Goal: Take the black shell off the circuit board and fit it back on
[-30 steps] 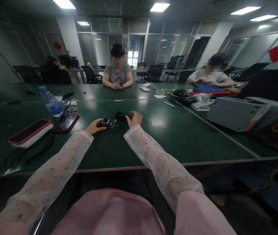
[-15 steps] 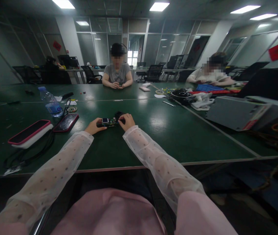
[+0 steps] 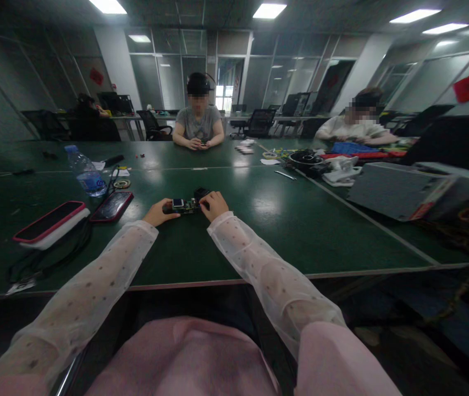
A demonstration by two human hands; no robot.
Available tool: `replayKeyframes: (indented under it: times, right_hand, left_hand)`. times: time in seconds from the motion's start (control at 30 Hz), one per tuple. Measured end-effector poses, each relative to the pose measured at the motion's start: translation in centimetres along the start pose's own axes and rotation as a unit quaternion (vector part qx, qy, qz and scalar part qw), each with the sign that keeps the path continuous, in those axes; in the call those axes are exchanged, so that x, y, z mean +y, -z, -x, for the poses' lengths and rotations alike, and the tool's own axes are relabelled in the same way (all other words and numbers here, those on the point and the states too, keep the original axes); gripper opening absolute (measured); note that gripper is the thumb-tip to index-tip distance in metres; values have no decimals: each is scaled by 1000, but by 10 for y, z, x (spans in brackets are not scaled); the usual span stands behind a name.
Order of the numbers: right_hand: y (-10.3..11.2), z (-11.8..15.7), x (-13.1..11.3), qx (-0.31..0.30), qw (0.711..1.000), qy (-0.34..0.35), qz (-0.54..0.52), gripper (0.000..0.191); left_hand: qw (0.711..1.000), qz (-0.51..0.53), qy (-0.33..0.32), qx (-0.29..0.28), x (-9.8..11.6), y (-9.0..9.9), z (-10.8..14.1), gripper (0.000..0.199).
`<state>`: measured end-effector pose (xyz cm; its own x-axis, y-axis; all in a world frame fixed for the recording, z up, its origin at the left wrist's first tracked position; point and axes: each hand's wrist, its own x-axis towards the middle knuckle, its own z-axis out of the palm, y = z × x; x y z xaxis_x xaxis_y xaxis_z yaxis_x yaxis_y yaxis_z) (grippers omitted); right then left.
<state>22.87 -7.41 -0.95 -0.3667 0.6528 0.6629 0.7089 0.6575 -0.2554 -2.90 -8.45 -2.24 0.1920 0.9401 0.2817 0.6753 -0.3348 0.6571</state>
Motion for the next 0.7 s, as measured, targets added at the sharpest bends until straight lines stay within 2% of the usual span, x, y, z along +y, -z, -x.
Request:
replayKeyframes:
  times: [0.2, 0.5, 0.7]
  right_hand:
    - [-3, 1, 3, 3, 999, 34, 26, 11]
    - [0, 1, -3, -12, 996, 50, 78, 12]
    - [0, 0, -7, -18, 996, 46, 75, 12]
  left_hand:
    - [1000, -3, -4, 7, 0, 0, -1, 58]
    - [1000, -18, 4, -3, 9, 5, 3, 57]
    - [1000, -19, 6, -4, 10, 5, 3, 58]
